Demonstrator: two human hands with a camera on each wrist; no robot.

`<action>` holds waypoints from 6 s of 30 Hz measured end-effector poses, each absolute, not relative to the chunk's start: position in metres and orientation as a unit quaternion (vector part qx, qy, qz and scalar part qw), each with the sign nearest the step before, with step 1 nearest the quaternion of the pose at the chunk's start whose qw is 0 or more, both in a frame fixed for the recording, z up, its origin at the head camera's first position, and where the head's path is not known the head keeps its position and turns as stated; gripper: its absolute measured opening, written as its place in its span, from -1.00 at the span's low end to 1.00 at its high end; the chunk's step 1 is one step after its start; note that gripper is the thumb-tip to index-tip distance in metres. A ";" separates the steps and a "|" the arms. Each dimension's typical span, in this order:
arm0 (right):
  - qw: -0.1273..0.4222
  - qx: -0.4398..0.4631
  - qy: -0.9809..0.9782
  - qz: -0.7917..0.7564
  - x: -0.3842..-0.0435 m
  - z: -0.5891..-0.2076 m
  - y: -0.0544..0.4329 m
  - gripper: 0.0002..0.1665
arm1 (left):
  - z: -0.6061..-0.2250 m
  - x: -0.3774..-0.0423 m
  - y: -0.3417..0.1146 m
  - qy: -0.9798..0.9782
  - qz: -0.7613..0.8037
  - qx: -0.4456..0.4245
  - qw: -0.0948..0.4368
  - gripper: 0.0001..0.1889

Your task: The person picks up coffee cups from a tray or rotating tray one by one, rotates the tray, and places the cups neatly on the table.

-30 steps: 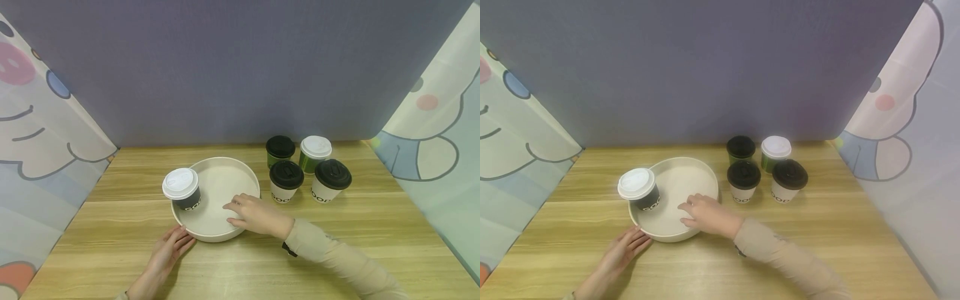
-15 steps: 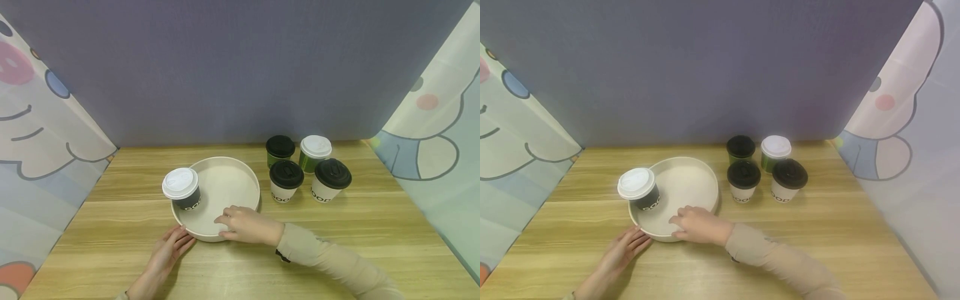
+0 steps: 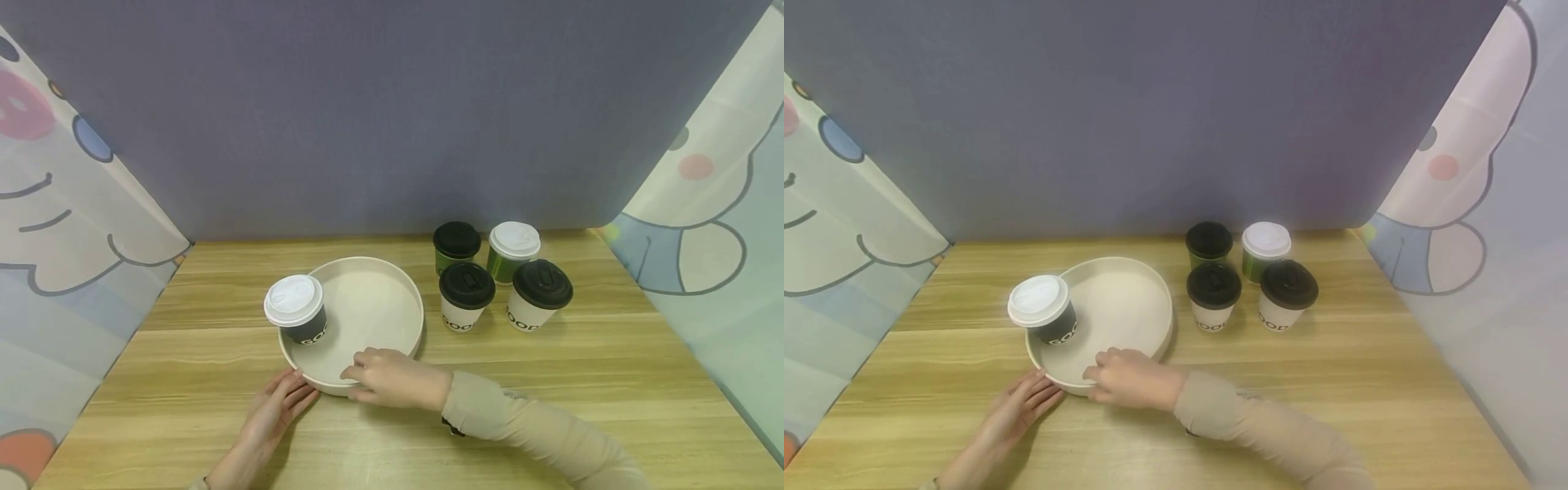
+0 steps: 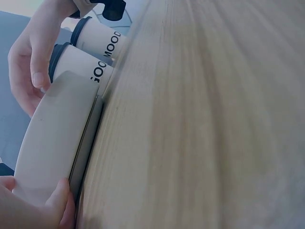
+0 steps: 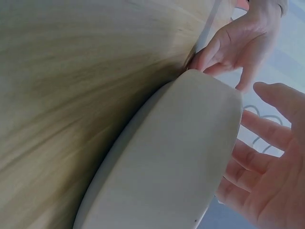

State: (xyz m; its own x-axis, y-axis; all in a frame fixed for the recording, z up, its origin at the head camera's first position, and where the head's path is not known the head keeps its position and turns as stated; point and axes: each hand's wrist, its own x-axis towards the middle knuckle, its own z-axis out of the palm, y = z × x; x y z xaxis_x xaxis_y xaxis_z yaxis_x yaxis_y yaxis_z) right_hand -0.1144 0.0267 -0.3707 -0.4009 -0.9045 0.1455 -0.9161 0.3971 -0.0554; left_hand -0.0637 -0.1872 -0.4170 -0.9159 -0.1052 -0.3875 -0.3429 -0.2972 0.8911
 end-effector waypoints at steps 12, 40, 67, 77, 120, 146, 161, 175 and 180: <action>0.052 0.550 -0.833 0.041 -0.110 -0.369 0.020 -0.73 | -0.417 -0.064 -0.187 0.587 0.783 -0.191 0.077 -0.41; 0.078 0.538 -0.839 0.004 -0.109 -0.372 0.019 -0.80 | -0.413 -0.068 -0.194 0.606 0.766 -0.180 0.115 -0.32; 0.068 0.519 -0.851 0.031 -0.112 -0.371 0.053 -0.70 | -0.410 -0.087 -0.225 0.634 0.741 -0.146 0.166 -0.48; 0.071 0.517 -0.851 0.053 -0.114 -0.372 0.065 -0.70 | -0.412 -0.104 -0.236 0.635 0.737 -0.153 0.174 -0.58; 0.084 0.509 -0.853 0.081 -0.117 -0.372 0.075 -0.66 | -0.408 -0.172 -0.274 0.611 0.756 -0.052 0.229 -0.79; 0.091 0.492 -0.854 0.143 -0.137 -0.374 0.097 -0.86 | -0.409 -0.138 -0.267 0.607 0.759 -0.048 0.232 -0.78; 0.074 0.493 -0.850 0.170 -0.156 -0.374 0.108 -0.89 | -0.408 -0.113 -0.248 0.619 0.753 -0.095 0.201 -0.64; 0.071 0.475 -0.866 0.140 -0.160 -0.371 0.109 -0.79 | -0.410 -0.099 -0.235 0.629 0.748 -0.104 0.186 -0.45; 0.105 0.473 -0.865 0.127 -0.159 -0.366 0.103 -0.80 | -0.411 -0.094 -0.231 0.620 0.755 -0.109 0.181 -0.41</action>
State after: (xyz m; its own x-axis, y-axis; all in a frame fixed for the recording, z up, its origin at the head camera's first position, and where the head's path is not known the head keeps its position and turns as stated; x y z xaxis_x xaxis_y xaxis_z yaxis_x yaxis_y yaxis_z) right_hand -0.1593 0.1033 -0.3655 -0.5297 -0.7927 0.3017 -0.8460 0.5192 -0.1213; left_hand -0.0942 -0.2307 -0.4107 -0.9106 0.1375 -0.3896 -0.4089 -0.1651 0.8975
